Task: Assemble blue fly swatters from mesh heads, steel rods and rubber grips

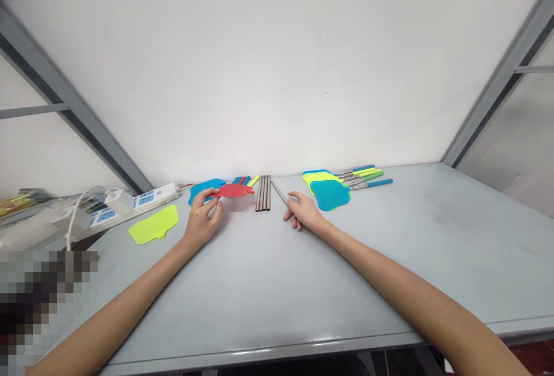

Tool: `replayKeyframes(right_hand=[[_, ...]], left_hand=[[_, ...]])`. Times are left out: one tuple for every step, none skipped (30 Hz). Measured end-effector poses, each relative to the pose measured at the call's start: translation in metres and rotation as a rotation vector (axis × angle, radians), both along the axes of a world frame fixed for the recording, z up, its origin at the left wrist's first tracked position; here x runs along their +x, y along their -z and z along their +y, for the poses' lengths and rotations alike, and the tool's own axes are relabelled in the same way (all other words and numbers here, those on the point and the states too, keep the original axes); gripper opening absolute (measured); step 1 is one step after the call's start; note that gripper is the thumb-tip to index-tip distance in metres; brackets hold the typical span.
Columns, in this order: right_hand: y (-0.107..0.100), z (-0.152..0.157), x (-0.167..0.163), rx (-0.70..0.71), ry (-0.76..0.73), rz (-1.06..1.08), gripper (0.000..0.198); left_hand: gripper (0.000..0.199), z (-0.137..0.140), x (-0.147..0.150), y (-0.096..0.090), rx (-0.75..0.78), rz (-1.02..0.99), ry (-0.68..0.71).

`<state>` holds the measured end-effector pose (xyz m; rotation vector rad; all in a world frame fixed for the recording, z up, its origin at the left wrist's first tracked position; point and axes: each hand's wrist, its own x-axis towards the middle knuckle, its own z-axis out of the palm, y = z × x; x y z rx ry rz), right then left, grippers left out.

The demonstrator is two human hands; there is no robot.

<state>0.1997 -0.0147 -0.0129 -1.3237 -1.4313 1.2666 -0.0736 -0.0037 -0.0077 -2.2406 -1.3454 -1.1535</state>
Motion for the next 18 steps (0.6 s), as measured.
replayKeyframes(right_hand=[[-0.002, 0.0, 0.001, -0.02, 0.001, -0.007, 0.036], [-0.003, 0.0, 0.003, -0.038, 0.002, -0.017, 0.032], [-0.005, -0.001, 0.005, -0.052, 0.006, -0.03, 0.029], [-0.006, -0.001, 0.007, -0.062, 0.012, -0.045, 0.026], [-0.007, -0.002, 0.008, -0.069, 0.019, -0.06, 0.023], [-0.008, -0.002, 0.01, -0.072, 0.027, -0.072, 0.021], [-0.008, -0.002, 0.011, -0.074, 0.035, -0.079, 0.019], [-0.008, -0.003, 0.012, -0.075, 0.042, -0.081, 0.018], [-0.008, -0.003, 0.012, -0.077, 0.045, -0.078, 0.017], [-0.007, -0.002, 0.013, -0.08, 0.046, -0.071, 0.017], [-0.007, -0.002, 0.013, -0.085, 0.044, -0.06, 0.017], [-0.006, -0.002, 0.014, -0.093, 0.04, -0.047, 0.017], [-0.006, -0.002, 0.014, -0.104, 0.037, -0.032, 0.017], [-0.007, -0.002, 0.014, -0.117, 0.034, -0.013, 0.018], [-0.008, -0.003, 0.014, -0.134, 0.03, 0.011, 0.018], [-0.009, -0.003, 0.014, -0.153, 0.025, 0.039, 0.018], [-0.011, -0.004, 0.015, -0.176, 0.016, 0.072, 0.018], [-0.013, -0.005, 0.015, -0.202, 0.004, 0.107, 0.018]], left_hand=[[0.024, 0.001, -0.001, 0.0, 0.0, -0.012, -0.019], [0.024, 0.001, -0.001, 0.001, 0.0, -0.023, -0.036], [0.024, 0.002, -0.001, 0.001, -0.001, -0.032, -0.051], [0.024, 0.002, -0.001, 0.001, -0.002, -0.037, -0.061], [0.024, 0.003, -0.002, 0.001, -0.005, -0.039, -0.068], [0.024, 0.003, -0.001, 0.001, -0.009, -0.038, -0.073], [0.023, 0.003, -0.001, 0.001, -0.012, -0.037, -0.077], [0.023, 0.003, -0.001, 0.001, -0.014, -0.037, -0.083], [0.024, 0.002, -0.001, 0.001, -0.015, -0.039, -0.092], [0.024, 0.002, -0.001, 0.001, -0.016, -0.043, -0.102], [0.025, 0.002, -0.002, 0.001, -0.016, -0.048, -0.113], [0.025, 0.002, -0.002, 0.001, -0.018, -0.052, -0.124], [0.026, 0.002, -0.002, 0.001, -0.02, -0.055, -0.133], [0.026, 0.003, -0.003, 0.001, -0.022, -0.057, -0.141], [0.026, 0.003, -0.003, 0.001, -0.025, -0.058, -0.148], [0.027, 0.004, -0.003, 0.001, -0.028, -0.058, -0.155], [0.027, 0.005, -0.004, 0.002, -0.034, -0.057, -0.163], [0.027, 0.006, -0.005, 0.003, -0.04, -0.057, -0.175]])
